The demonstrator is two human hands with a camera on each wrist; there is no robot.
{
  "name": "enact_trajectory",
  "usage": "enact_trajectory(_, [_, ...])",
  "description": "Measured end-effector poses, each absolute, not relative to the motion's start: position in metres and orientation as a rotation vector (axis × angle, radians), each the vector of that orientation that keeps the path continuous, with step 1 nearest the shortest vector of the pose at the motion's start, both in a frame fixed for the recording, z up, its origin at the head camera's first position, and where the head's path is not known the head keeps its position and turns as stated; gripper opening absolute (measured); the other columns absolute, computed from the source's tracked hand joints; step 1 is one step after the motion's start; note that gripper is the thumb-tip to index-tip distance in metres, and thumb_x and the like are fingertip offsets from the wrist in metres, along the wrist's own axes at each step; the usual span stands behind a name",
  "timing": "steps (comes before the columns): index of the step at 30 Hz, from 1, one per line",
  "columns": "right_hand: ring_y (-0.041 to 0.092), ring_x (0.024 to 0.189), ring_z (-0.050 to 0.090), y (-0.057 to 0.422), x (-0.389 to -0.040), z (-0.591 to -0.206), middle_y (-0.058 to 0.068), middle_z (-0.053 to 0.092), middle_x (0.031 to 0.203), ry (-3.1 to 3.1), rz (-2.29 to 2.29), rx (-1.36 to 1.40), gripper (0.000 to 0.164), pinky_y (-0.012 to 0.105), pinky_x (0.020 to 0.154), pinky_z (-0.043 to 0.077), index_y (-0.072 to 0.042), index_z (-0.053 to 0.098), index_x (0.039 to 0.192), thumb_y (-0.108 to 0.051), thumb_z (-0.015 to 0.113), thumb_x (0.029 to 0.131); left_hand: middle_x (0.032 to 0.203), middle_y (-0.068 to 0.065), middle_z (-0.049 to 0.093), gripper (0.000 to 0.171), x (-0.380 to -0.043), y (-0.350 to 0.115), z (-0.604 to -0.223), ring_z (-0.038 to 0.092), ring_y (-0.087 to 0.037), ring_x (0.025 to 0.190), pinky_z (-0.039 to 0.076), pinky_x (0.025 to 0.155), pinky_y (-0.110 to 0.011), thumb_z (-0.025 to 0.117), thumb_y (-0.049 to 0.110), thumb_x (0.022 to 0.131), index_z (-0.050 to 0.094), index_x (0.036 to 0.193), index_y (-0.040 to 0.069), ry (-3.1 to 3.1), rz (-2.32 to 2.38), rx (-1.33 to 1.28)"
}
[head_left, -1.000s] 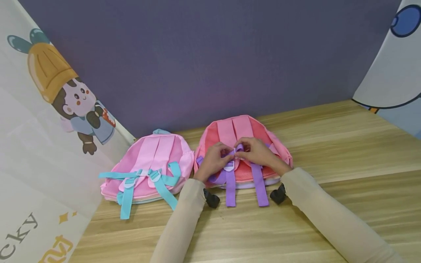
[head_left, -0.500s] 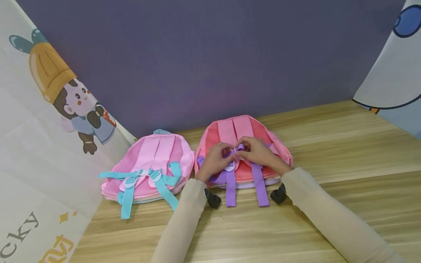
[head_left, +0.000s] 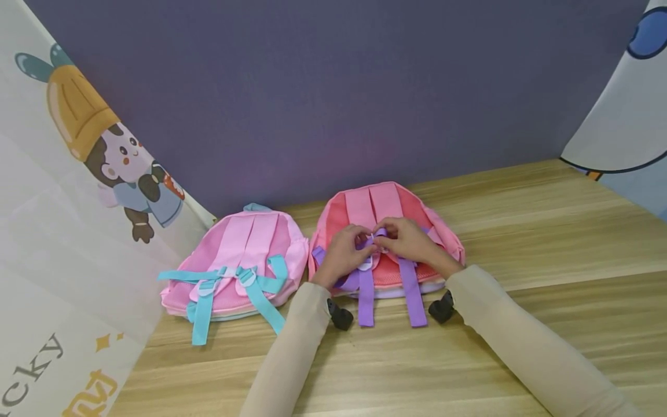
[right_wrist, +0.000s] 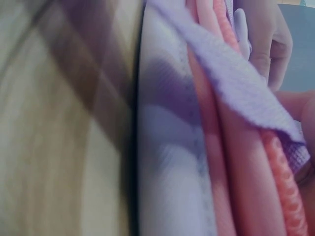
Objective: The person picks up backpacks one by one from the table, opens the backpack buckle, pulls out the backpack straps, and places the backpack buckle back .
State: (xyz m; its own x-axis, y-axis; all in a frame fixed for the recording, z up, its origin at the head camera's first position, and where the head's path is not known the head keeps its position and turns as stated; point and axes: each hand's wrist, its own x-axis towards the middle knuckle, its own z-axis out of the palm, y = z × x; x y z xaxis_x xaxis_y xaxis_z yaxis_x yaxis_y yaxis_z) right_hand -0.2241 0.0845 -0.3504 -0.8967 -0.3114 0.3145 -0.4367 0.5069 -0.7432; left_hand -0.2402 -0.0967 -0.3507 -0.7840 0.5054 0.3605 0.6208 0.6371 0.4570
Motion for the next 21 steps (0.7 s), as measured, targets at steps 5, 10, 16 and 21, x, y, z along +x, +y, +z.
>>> enact_trajectory(5, [0.011,0.068,0.057,0.0840,-0.2238,-0.3495,0.007,0.069,0.088,-2.614,1.351,0.643,0.014,0.026,0.063,0.045,-0.005,0.066,0.103,-0.011,0.062,0.091,0.092,-0.009,0.065,0.028,-0.2391,-0.0955,-0.3511,0.059,-0.019,0.082,0.048,0.075,-0.028,0.070,0.022,0.085,0.066,0.106,0.004,-2.661,-0.839,-0.890])
enact_trajectory(10, [0.011,0.071,0.058,0.0846,-0.2267,-0.3524,0.007,0.068,0.090,-2.619,1.331,0.640,0.015,0.027,0.066,0.046,-0.005,0.065,0.104,-0.010,0.060,0.091,0.091,-0.009,0.066,0.025,-0.2404,-0.0942,-0.3534,0.060,-0.019,0.081,0.048,0.075,-0.028,0.070,0.020,0.085,0.066,0.104,0.004,-2.651,-0.851,-0.871])
enact_trajectory(16, [0.011,0.063,0.054,0.0855,-0.2290,-0.3549,0.007,0.066,0.081,-2.610,1.345,0.624,0.017,0.025,0.061,0.044,-0.003,0.062,0.105,-0.008,0.057,0.090,0.089,-0.010,0.066,0.024,-0.2425,-0.0936,-0.3556,0.059,-0.019,0.080,0.048,0.073,-0.027,0.071,0.019,0.084,0.067,0.101,0.003,-2.633,-0.856,-0.882])
enact_trajectory(21, [0.011,0.068,0.056,0.0862,-0.2318,-0.3577,0.008,0.067,0.083,-2.592,1.372,0.636,0.014,0.024,0.062,0.045,-0.002,0.061,0.103,-0.007,0.055,0.091,0.092,-0.011,0.067,0.024,-0.2447,-0.0928,-0.3567,0.060,-0.020,0.082,0.049,0.076,-0.030,0.071,0.018,0.085,0.067,0.102,0.002,-2.645,-0.891,-0.880])
